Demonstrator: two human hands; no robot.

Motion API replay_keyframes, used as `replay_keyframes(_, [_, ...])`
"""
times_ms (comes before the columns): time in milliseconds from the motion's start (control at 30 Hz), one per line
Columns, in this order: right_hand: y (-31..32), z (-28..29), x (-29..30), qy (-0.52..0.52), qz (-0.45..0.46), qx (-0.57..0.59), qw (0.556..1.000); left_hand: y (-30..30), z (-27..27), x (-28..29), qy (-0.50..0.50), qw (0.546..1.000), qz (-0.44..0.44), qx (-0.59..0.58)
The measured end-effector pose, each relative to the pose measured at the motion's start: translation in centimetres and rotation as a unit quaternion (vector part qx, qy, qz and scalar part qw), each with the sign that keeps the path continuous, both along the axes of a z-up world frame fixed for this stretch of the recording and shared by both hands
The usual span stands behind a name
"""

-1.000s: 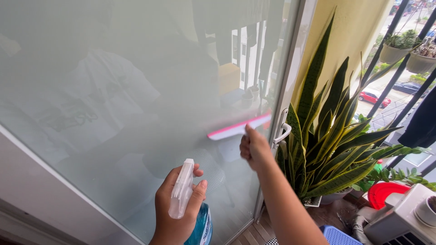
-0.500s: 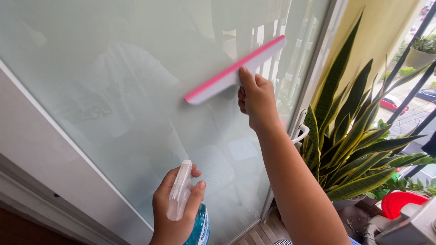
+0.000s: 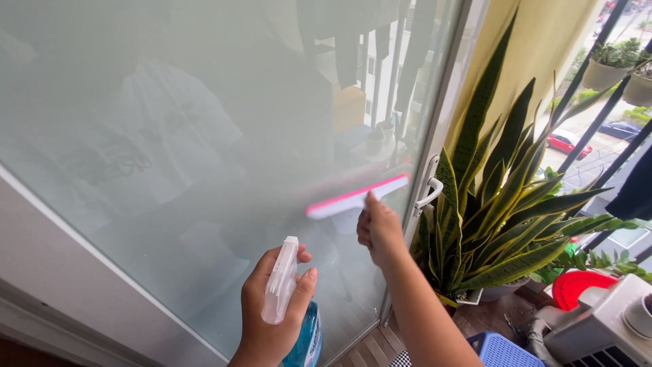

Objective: Applying a protective or decorative film to a glass door using a squeegee and spray bottle, then inspecting film rolls.

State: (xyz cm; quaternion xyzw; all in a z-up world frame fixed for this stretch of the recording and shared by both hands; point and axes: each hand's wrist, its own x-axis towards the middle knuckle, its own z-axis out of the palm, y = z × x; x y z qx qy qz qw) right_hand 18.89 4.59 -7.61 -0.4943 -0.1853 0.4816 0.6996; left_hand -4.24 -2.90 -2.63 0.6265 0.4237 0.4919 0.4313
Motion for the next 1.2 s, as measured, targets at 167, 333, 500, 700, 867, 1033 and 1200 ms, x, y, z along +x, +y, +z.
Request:
replay_keyframes(167, [0.8,-1.0,8.6,0.270,0.055,0.084,0.958,-0.2,-0.1,0.6,0.026,0.999,0.002,-0.048])
replay_keyframes(333, [3.9,-4.8,16.4,0.485,0.089,0.104,0.864,0.2,-2.1,0.3,0.028,0.998,0.010,-0.048])
replay_keyframes(500, [5.7,-3.5,17.8,0.532,-0.006,0.070,0.844,1.2,-3.8,0.0,0.054,0.998,0.035,-0.019])
replay_keyframes(700, [8.9,-4.5,19.7,0.533,-0.048,0.053,0.843,1.7,-5.3,-0.3,0.038,0.997,0.042,-0.060])
replay_keyframes(867, [9.4,-4.5,15.9,0.460,-0.100,0.017,0.882,1.7,-7.6,-0.6,0.052,0.995,0.055,-0.070])
replay_keyframes(1033, [10.2,-11.5,8.1,0.401,-0.054,0.028,0.914,1.9,-9.6,-1.0,0.050,0.995,0.059,-0.066])
replay_keyframes(1200, [4.9,-8.5,-1.2,0.395,-0.008,-0.024,0.918,1.7,-9.5,-1.4,0.055,0.995,0.065,-0.041])
